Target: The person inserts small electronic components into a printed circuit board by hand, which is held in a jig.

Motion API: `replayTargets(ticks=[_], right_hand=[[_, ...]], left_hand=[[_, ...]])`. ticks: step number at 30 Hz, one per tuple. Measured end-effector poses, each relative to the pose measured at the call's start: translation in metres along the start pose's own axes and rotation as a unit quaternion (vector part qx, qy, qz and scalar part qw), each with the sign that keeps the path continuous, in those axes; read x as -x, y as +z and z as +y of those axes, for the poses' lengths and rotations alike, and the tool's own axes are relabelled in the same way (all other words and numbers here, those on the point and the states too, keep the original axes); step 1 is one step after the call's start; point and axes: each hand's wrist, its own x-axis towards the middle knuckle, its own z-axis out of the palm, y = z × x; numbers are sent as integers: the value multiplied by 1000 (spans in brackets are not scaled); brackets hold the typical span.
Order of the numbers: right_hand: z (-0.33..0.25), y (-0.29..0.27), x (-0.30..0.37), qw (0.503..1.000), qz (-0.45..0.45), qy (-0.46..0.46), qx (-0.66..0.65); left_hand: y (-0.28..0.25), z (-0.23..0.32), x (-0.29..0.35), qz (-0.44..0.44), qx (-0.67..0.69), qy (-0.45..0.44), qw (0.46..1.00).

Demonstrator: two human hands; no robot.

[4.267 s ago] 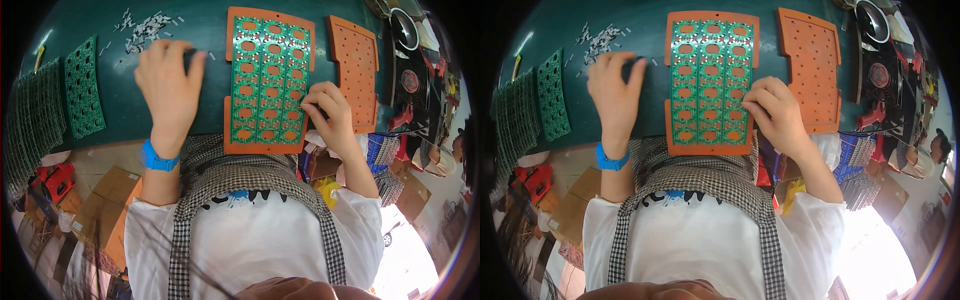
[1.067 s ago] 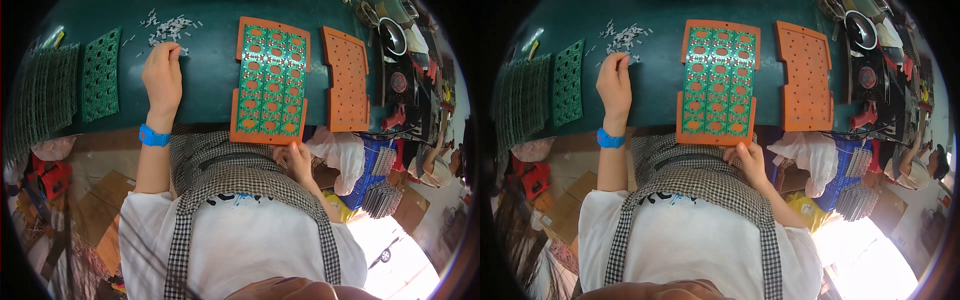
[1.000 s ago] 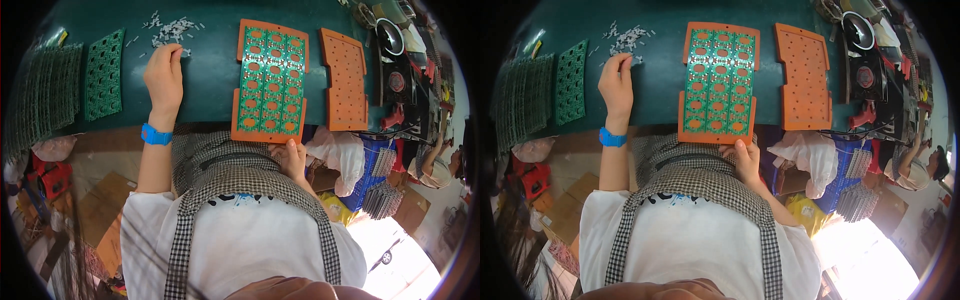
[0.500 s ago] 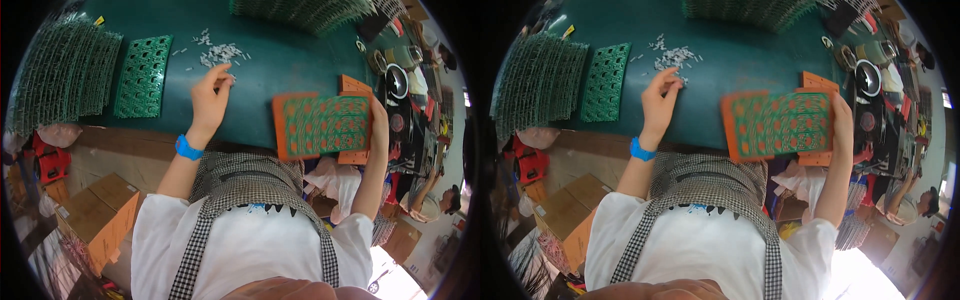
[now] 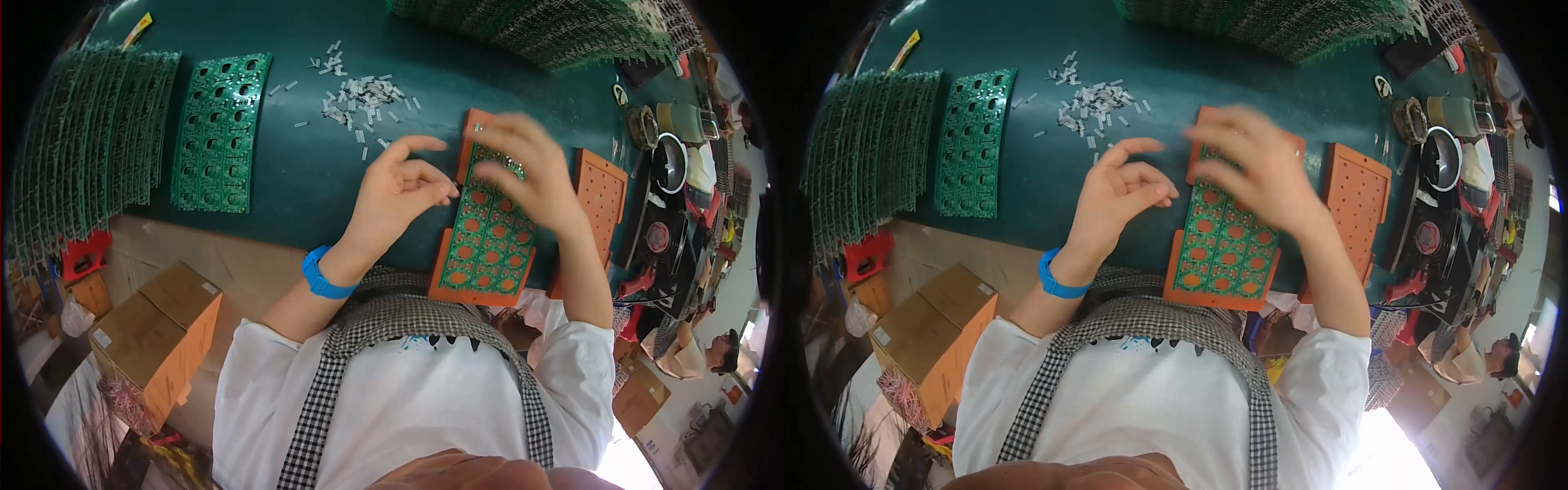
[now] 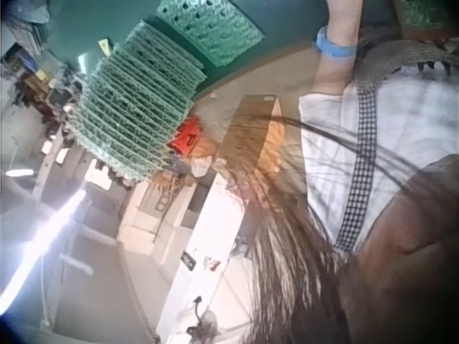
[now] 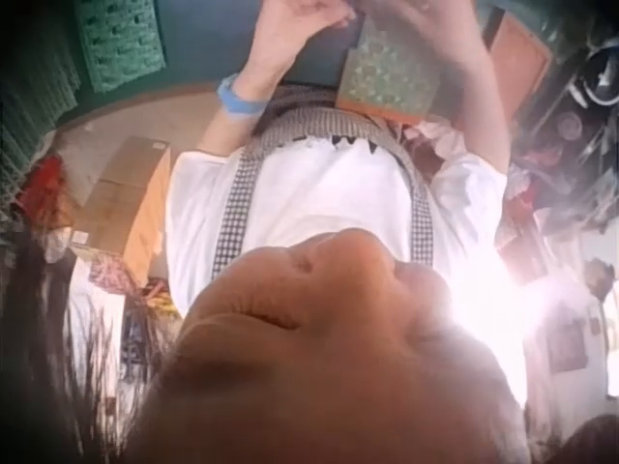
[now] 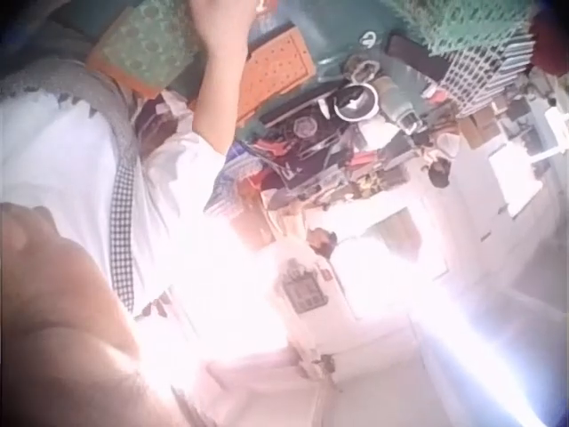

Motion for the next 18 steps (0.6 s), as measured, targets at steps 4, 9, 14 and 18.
replayTargets(ticks=[4, 9, 14, 18], right_hand=[[-7, -3, 28, 979, -119, 9, -167], [20, -5, 22, 992, -37, 116, -19], [45, -1, 10, 995, -17, 101, 15], [49, 2, 9, 993, -16, 113, 7]], left_hand=[[3, 1, -5, -161, 121, -142, 969], [4, 10, 4, 83, -495, 157, 850], [-37, 25, -10, 131, -640, 241, 718], [-38, 20, -14, 126, -644, 220, 722]])
